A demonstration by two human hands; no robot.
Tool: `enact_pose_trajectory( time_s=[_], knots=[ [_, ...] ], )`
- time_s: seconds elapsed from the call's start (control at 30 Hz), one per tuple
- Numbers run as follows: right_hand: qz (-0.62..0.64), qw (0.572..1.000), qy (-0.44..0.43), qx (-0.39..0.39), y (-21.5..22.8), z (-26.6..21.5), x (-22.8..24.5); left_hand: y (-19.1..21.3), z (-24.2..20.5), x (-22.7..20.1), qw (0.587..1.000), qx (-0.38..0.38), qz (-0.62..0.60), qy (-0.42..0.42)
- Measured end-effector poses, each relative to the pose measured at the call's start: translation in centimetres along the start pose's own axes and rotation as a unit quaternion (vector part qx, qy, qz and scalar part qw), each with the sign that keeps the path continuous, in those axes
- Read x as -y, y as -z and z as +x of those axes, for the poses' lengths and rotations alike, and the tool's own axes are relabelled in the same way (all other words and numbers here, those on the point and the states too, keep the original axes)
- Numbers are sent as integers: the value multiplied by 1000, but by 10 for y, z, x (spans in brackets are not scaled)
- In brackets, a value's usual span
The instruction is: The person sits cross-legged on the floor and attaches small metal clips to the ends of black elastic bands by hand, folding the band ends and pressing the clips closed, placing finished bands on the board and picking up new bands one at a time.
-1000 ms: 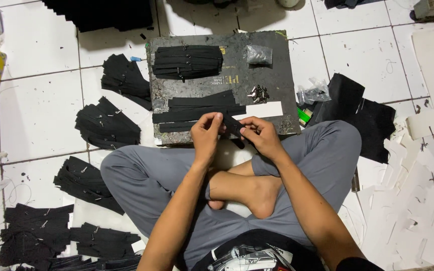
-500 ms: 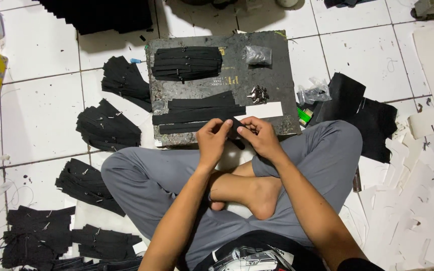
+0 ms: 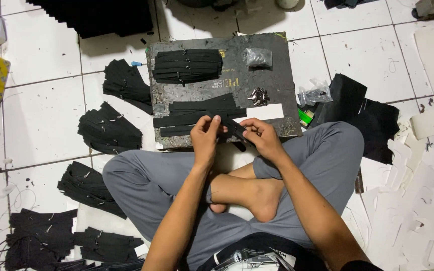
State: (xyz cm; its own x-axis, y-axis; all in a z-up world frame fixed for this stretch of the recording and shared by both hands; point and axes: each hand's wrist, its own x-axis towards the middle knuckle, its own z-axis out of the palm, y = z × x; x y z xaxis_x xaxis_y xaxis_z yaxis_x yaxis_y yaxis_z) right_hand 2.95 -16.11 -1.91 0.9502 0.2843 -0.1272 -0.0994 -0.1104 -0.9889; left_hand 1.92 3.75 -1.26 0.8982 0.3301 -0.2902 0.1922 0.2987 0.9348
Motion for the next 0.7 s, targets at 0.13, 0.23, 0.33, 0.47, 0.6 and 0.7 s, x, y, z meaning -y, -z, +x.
enact_pose_trajectory(
  time_s=[0.13, 0.23, 0.33, 0.47, 0.6, 0.7],
  knots=[
    [29, 1000, -1, 7, 0, 0, 3, -2, 2, 10, 999, 27, -34, 12],
    [53, 999, 8, 8, -1, 0, 10, -1, 5, 21, 998, 49, -35, 18],
    [58, 998, 12, 15, -2, -3, 17, 0, 3, 33, 998, 66, 3, 24],
    [60, 998, 15, 23, -2, -4, 17, 0, 3, 29, 999, 47, 16, 9],
    [57, 998, 22, 25, -2, -3, 19, 0, 5, 24, 999, 30, 22, -25],
    [53, 998, 23, 28, 0, -2, 12, -2, 2, 17, 998, 27, 33, -42]
  ],
)
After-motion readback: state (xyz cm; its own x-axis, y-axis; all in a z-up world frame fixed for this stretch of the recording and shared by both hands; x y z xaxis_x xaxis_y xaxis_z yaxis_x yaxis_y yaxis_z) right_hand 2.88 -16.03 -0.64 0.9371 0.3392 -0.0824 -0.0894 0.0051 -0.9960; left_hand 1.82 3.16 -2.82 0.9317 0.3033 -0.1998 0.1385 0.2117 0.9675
